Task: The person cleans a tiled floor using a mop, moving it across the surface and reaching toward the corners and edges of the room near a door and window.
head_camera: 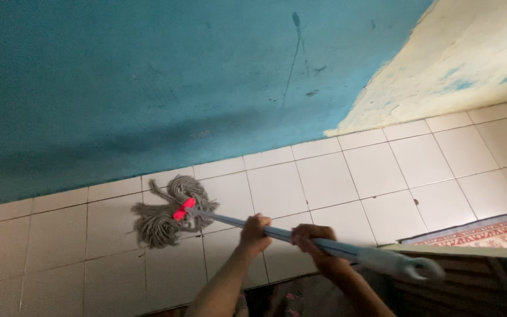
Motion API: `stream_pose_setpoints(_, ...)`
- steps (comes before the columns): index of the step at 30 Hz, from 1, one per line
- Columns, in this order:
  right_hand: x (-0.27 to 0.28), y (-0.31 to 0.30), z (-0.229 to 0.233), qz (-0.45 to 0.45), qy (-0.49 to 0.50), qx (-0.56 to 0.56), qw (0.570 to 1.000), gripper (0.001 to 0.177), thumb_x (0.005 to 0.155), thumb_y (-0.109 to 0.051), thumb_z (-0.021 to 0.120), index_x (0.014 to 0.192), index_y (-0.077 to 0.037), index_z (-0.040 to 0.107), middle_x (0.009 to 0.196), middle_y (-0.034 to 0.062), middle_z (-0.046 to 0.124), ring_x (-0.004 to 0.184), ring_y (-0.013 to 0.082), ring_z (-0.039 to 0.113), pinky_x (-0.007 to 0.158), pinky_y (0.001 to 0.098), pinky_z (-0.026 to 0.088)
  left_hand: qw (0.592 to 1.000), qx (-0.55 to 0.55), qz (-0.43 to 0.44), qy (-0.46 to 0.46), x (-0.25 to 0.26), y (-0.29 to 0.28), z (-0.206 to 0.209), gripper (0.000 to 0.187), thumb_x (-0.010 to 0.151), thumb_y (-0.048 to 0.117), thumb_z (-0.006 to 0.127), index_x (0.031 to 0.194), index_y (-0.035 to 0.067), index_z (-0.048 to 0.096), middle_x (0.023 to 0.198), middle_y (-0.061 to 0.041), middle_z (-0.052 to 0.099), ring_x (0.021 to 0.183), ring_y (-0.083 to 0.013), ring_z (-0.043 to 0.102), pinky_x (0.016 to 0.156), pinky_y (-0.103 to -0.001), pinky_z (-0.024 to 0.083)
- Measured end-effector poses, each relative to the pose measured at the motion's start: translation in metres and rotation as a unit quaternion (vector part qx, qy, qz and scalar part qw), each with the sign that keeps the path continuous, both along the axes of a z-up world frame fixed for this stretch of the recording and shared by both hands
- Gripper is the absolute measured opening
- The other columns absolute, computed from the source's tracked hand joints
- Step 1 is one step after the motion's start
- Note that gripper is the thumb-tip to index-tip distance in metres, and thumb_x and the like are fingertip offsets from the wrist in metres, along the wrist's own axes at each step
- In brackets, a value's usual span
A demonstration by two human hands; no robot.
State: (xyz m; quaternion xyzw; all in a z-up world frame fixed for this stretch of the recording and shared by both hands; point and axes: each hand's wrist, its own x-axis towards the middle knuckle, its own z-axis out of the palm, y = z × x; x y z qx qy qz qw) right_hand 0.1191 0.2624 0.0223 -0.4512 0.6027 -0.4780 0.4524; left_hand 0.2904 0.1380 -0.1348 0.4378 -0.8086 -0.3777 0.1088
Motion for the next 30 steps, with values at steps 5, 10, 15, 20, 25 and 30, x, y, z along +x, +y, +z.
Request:
stream_pose_setpoints(5, -0.076, 0.053, 0.112, 0.005, 0.052, -0.013, 0.999, 0.028, 0.094, 0.000, 0.062, 0.069, -0.001, 0.051, 0.067, 0.0090, 0.056, 0.062, 0.0149, 0.052, 0.057, 0.0317, 0.044, 0.981, -0.027, -0.064, 0.180, -0.115, 0.073, 0.070, 0.012, 0.072, 0.001, 0.064, 0.070, 0.004, 0.053, 0.076, -0.016, 0.060, 0.073, -0.0374, 0.059, 0.064, -0.050, 0.048)
stream_pose_setpoints(10, -0.073, 0.082, 0.168, -0.015, 0.382, -0.045, 0.923, 0.017, 0.096, -0.010, 0.064, 0.084, 0.000, 0.063, 0.079, 0.0160, 0.061, 0.067, 0.0163, 0.062, 0.058, 0.0273, 0.051, 0.952, 0.046, -0.084, 0.290, -0.174, 0.119, 0.111, 0.025, 0.085, 0.012, 0.068, 0.071, 0.004, 0.050, 0.077, -0.014, 0.060, 0.072, -0.0334, 0.061, 0.065, -0.046, 0.047)
stream_pose_setpoints(15, -0.089, 0.101, 0.151, -0.059, 0.208, -0.127, 0.968, 0.012, 0.089, -0.009, 0.065, 0.080, -0.005, 0.060, 0.071, 0.0082, 0.065, 0.063, 0.0099, 0.061, 0.057, 0.0261, 0.049, 0.912, 0.151, -0.212, 0.317, -0.205, 0.128, 0.127, 0.022, 0.081, 0.024, 0.071, 0.086, 0.004, 0.062, 0.081, -0.014, 0.068, 0.079, -0.0300, 0.070, 0.070, -0.040, 0.051)
stream_pose_setpoints(20, -0.137, 0.135, 0.132, -0.046, 0.096, -0.194, 0.975, 0.019, 0.088, -0.007, 0.066, 0.075, -0.008, 0.053, 0.068, 0.0057, 0.056, 0.061, 0.0119, 0.055, 0.058, 0.0293, 0.046, 0.925, 0.098, -0.201, 0.308, -0.230, 0.167, 0.123, 0.021, 0.076, 0.021, 0.072, 0.086, 0.004, 0.065, 0.080, -0.016, 0.070, 0.080, -0.0310, 0.071, 0.074, -0.043, 0.055)
stream_pose_setpoints(25, -0.164, 0.155, 0.102, -0.003, -0.073, -0.255, 0.964, 0.027, 0.087, -0.005, 0.068, 0.071, -0.010, 0.047, 0.064, 0.0033, 0.048, 0.059, 0.0139, 0.048, 0.058, 0.0326, 0.043, 0.969, 0.078, -0.133, 0.191, -0.217, 0.201, 0.123, 0.012, 0.079, 0.015, 0.071, 0.082, 0.004, 0.067, 0.083, -0.017, 0.070, 0.079, -0.0324, 0.071, 0.074, -0.047, 0.056)
stream_pose_setpoints(30, -0.137, 0.148, 0.055, 0.044, -0.206, -0.218, 0.953, 0.036, 0.086, -0.003, 0.069, 0.067, -0.013, 0.040, 0.061, 0.0009, 0.039, 0.057, 0.0159, 0.042, 0.059, 0.0358, 0.040, 0.989, 0.099, -0.052, 0.093, -0.150, 0.206, 0.104, 0.010, 0.076, 0.007, 0.065, 0.075, -0.002, 0.061, 0.072, -0.021, 0.064, 0.069, -0.0369, 0.069, 0.067, -0.049, 0.056)
